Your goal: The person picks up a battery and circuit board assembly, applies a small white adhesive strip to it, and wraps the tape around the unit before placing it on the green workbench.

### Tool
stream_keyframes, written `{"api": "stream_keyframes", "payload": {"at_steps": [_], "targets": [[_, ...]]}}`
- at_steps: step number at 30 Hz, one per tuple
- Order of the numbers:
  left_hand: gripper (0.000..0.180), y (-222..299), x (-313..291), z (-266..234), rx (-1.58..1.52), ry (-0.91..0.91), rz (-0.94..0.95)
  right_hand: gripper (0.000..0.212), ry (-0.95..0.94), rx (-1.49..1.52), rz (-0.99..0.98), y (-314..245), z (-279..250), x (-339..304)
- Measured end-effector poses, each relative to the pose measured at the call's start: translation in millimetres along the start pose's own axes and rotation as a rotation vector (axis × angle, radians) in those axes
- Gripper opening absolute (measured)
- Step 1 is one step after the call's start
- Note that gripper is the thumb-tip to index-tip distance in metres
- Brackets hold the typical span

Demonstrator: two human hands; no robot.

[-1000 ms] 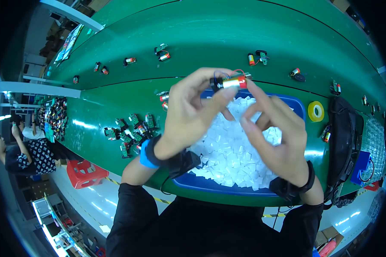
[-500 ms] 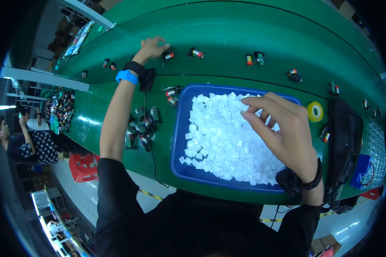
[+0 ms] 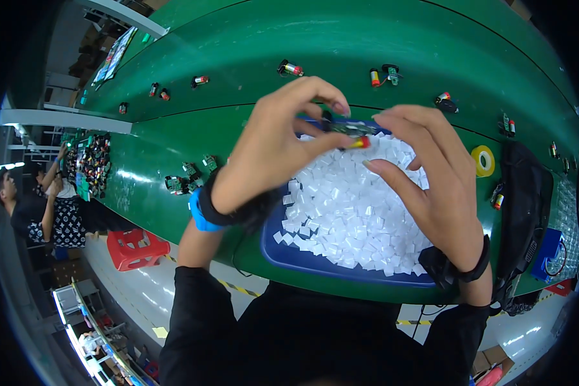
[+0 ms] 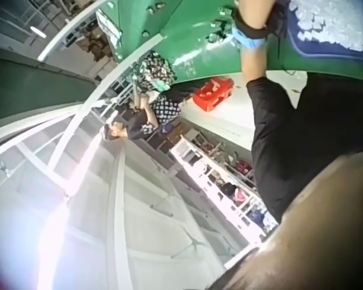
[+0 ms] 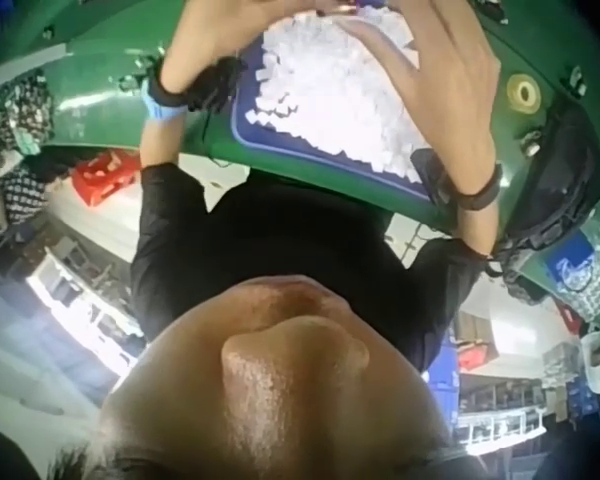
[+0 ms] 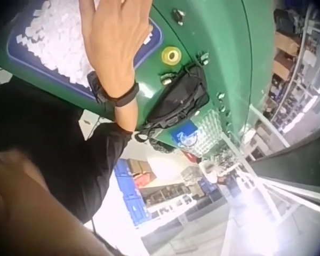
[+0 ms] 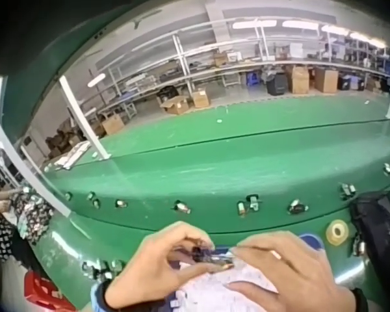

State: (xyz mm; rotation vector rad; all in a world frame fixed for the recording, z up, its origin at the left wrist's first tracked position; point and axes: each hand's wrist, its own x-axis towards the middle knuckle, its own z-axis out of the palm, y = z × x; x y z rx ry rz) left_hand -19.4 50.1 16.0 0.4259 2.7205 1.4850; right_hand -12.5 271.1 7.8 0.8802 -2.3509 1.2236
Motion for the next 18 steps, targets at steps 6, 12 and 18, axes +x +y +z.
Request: {"api": "stream_keyframes", "payload": {"at_steps": [6,12,18], "targets": [[0.032,3,-9,17,0.141,0.099,0.405,0.026,-0.085,-0.040,-0.094,6,-6,-3],[0.026,3,-5,13,0.205,0.148,0.587,0.033,0.062,-0.148,-0.286,7,-13,-3],[0.027,-5,5,-9,-0.798,-0.312,-0.361,0.031,-0.007,-0.251,-0.431,9,-10,1]]}}
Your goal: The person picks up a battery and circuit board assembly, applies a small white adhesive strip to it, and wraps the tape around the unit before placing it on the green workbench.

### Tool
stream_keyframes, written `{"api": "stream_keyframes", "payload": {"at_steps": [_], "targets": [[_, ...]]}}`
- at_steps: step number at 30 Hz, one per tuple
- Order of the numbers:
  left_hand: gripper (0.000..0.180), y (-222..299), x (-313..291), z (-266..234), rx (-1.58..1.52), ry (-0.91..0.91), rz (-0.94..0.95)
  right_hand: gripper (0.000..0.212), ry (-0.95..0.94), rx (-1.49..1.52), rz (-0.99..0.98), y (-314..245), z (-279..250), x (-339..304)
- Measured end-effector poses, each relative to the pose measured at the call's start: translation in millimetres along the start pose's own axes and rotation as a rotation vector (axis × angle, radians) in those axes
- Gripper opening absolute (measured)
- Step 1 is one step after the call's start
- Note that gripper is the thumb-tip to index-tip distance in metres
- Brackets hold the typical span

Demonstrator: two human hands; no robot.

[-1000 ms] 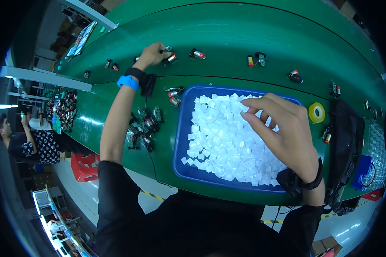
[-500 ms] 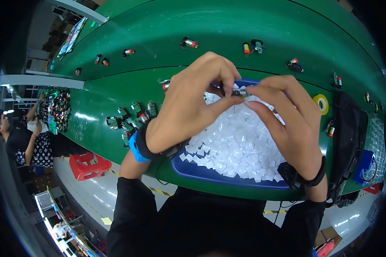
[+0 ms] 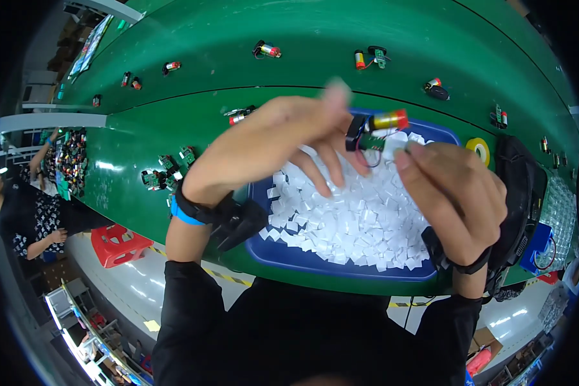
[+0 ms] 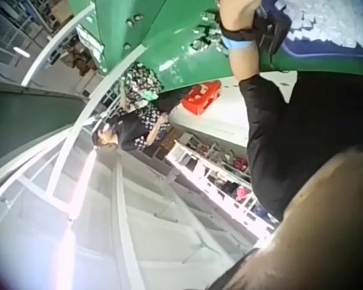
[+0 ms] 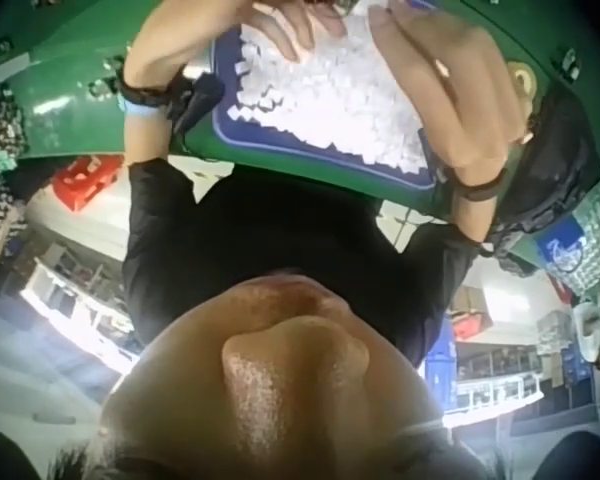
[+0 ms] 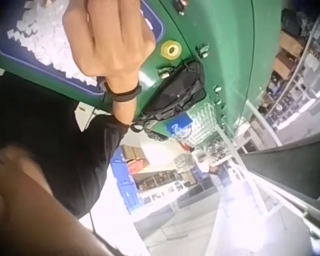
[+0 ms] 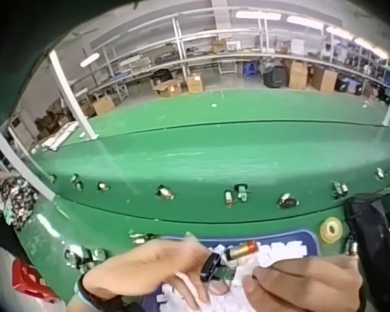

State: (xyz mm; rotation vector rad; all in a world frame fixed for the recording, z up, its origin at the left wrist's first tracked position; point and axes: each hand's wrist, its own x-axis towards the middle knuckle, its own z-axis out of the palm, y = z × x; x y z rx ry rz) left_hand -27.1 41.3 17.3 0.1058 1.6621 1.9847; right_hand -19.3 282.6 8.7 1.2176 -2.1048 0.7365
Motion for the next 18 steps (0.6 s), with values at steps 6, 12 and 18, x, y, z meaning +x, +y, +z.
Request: {"api": "stream_keyframes", "payload": {"at_steps": [6,12,18], "targets": [[0.028,-14,10,2,0.093,-0.027,-0.027,0.024,-0.066,0.033,0.096,15,17,-9],[0.026,-23,4,4,0.420,0.094,0.242,0.012,-0.071,0.586,0.833,4,19,1],[0.021,-26,6,7,0.552,0.195,0.290,0.015,-0.298,0.401,0.910,21,18,-3]]}}
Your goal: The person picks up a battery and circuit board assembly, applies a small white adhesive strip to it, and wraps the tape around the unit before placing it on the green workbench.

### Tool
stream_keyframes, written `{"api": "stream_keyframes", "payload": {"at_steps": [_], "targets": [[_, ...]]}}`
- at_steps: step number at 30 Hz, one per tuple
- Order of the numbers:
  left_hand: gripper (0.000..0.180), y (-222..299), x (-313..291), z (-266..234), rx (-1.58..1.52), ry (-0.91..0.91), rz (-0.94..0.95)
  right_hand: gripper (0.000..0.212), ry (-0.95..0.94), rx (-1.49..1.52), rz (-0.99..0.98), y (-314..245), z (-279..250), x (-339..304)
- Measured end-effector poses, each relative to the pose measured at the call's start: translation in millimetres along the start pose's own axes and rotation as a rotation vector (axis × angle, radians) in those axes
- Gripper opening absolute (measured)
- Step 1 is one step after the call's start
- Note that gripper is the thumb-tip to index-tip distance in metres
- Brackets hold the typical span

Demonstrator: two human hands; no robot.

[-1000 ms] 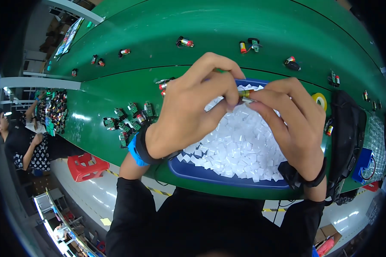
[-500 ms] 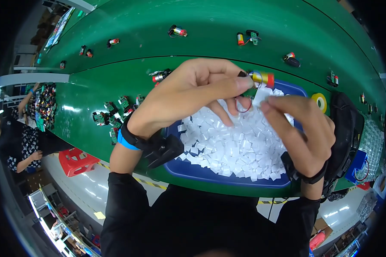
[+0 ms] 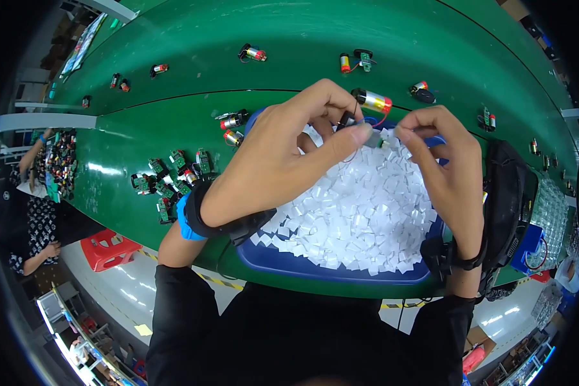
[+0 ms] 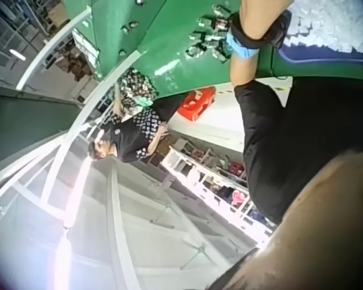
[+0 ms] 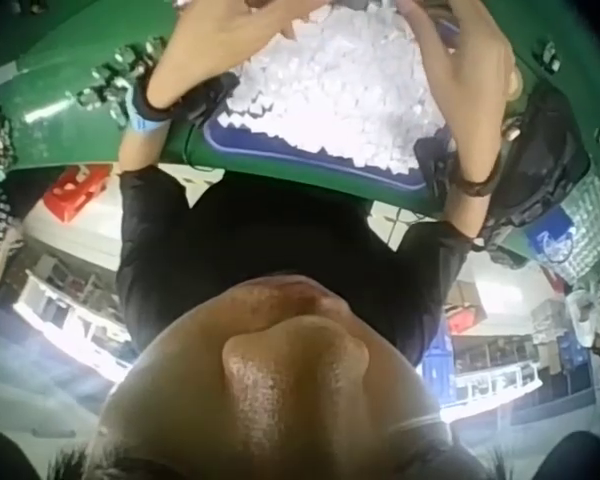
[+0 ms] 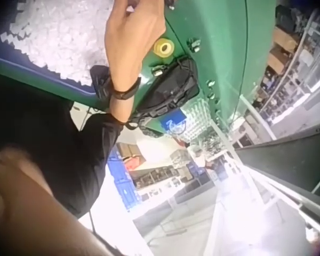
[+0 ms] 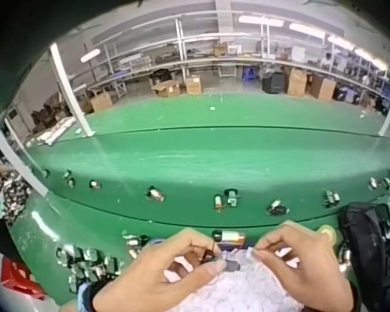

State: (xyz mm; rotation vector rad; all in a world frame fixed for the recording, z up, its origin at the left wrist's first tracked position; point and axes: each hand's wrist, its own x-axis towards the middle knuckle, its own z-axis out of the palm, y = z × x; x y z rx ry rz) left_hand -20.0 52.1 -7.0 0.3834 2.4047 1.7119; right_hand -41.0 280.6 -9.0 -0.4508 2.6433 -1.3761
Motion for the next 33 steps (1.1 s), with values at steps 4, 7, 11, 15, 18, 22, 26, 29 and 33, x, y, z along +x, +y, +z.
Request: {"api": "stream_keyframes", "payload": {"at_steps": [4,7,11,15,18,22,26,29,33], "targets": [[0.015,8,0,0,-0.036,-0.059,-0.114,0.019,0.066,0.383,0.072,-9,3,1],[0.011,3,-3,6,0.036,-0.083,-0.004,0.020,-0.006,0.336,-0.016,-10,11,-4],[0.011,7,-5,12,0.087,-0.103,-0.124,0.024,-0.031,0.331,-0.142,-4,11,-5],[0.014,-5,-4,13,-0.275,-0.146,-0.196,0.029,-0.022,0.135,-0.342,1,0,-4],[0.018,-20,2,1,-0.568,-0.228,-0.251,0.030,-0.041,-0.002,-0.522,-4,-1,0],[0.022,-10,6,0,-0.835,-0.186,-0.326,0.029,-0.029,-0.081,-0.710,-8,2,2],[0.025,-2,4,0,-0.644,-0.116,-0.251,0.027,0.070,-0.077,-0.663,-10,4,0],[0.026,-1,2,-4,-0.564,-0.160,-0.233,0.026,0.089,-0.077,-0.608,-13,2,-2],[0.029,-8,0,-3,-0.582,-0.265,-0.262,0.023,0.073,-0.134,-0.642,-13,5,-1]]}}
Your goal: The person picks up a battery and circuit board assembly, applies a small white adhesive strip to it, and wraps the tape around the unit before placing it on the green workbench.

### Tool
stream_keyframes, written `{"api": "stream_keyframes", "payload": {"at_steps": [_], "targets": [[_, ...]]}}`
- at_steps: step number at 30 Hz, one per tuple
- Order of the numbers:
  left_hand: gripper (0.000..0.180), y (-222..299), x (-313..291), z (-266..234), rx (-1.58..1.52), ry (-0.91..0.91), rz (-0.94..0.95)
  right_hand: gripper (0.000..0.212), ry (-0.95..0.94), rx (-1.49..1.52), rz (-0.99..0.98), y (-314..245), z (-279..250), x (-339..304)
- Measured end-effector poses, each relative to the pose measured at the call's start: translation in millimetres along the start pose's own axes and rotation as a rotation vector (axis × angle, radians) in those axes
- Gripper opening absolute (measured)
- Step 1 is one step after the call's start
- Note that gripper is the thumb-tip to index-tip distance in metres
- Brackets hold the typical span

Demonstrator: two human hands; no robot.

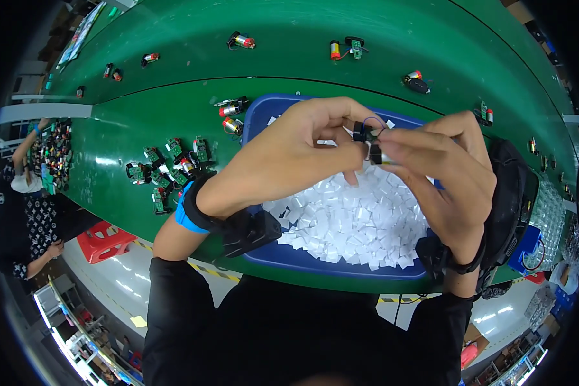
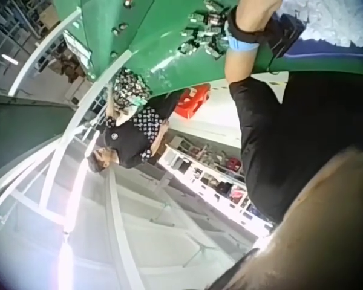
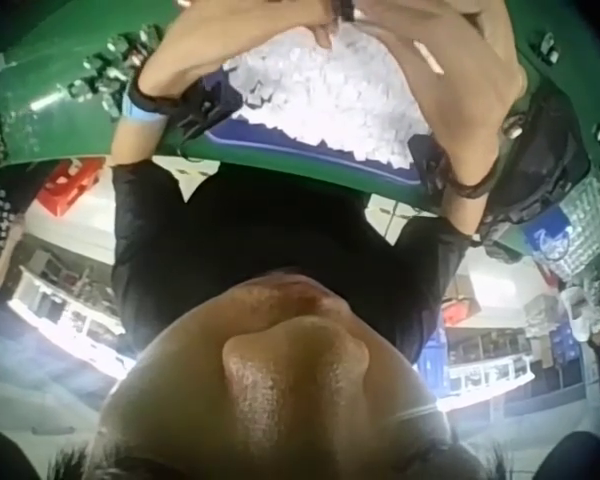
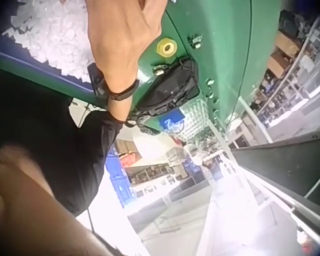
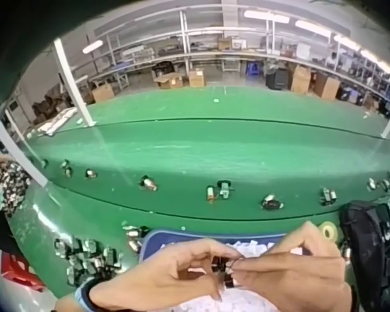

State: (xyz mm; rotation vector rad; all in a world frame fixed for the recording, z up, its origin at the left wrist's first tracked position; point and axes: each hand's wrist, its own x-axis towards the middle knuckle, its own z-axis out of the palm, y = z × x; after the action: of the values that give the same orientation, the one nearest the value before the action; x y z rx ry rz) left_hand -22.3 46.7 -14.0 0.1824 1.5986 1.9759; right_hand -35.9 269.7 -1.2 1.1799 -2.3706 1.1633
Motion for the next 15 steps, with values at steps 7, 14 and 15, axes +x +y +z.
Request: {"api": "stream_keyframes", "payload": {"at_steps": [7,14,15], "targets": [[0.037,0,-4,8,0.162,0.109,0.090,0.023,0.241,-0.294,-0.205,8,14,1],[0.041,0,-1,11,0.104,0.121,0.227,0.028,0.263,-0.272,-0.103,-5,9,1],[0.041,-1,0,12,0.110,0.112,0.227,0.029,0.269,-0.248,-0.056,-8,7,-1]]}}
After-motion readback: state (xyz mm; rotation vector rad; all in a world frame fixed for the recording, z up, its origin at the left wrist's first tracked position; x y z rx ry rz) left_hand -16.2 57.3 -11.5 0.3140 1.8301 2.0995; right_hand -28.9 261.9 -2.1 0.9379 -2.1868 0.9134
